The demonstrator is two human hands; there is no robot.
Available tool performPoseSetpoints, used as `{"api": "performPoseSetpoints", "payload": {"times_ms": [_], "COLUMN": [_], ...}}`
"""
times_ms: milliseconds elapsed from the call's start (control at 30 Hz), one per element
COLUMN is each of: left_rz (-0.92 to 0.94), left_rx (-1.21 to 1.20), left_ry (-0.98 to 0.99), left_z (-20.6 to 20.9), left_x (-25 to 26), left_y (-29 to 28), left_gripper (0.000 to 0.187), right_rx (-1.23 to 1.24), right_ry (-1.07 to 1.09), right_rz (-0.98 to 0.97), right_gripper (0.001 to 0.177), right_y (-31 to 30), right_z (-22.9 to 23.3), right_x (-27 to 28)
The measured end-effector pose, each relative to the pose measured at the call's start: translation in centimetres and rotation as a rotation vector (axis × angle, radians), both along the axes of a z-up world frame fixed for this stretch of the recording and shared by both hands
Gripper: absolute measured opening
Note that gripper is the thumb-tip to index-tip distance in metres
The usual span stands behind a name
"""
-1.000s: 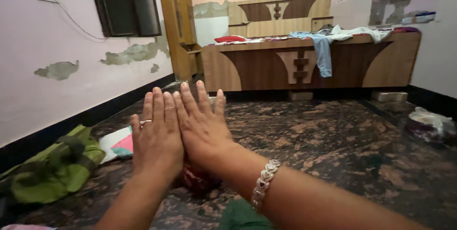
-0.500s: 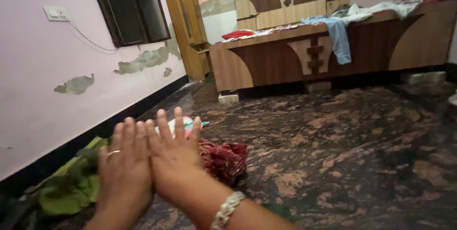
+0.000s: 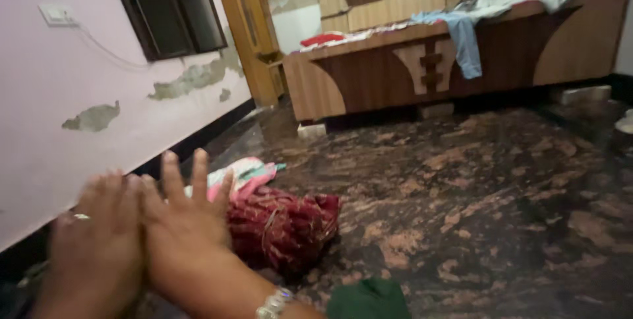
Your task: The person folds clothes and then places the folded items onto a shelf in a storage unit.
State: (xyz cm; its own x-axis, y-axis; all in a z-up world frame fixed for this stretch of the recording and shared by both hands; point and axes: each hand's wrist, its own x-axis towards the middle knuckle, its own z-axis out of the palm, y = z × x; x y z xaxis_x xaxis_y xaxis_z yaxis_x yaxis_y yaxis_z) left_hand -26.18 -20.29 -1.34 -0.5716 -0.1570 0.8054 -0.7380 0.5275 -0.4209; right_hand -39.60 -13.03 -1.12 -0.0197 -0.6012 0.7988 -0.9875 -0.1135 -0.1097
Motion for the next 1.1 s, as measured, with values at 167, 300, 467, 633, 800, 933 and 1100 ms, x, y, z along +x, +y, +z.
{"api": "performPoseSetpoints", "payload": {"times_ms": [167,300,467,633,800,933,1100], "left_rz": [0.085,-0.024,-0.102,-0.202,-0.240,-0.168,-0.101], "left_rx": [0.136,0.141,0.166,0.174,0.306,0.377,0.548], "left_ry": [0.042,0.034,0.004,-0.067,-0.147,-0.175,-0.246], "left_z": [-1.8,-2.6,-2.8,-3.0,-3.7,-4.8,-6.5], "left_x": [-6.6,-11.4,-17.2,-20.9,-23.3,-23.6,-24.1], "left_y": [0.0,0.0,1.4,4.0,5.3,5.0,5.7], "left_gripper": [0.058,0.064,0.062,0.070,0.082,0.069,0.087], "right_rx": [0.155,0.187,0.329,0.377,0.645,0.527,0.608], "right_ry": [0.046,0.044,0.067,0.155,0.040,0.063,0.009], "right_rz": [-0.112,-0.157,-0.311,-0.496,-0.472,-0.454,-0.435], "right_gripper": [0.077,0.079,0.085,0.084,0.104,0.093,0.097], "right_y": [1.5,2.8,4.6,5.9,8.3,8.0,8.4], "right_z": [-0.6,-0.7,-0.7,-1.9,-2.1,-3.0,-4.6], "right_x": [-4.8,-8.9,-13.6,-16.6,-18.2,-18.0,-18.5]}}
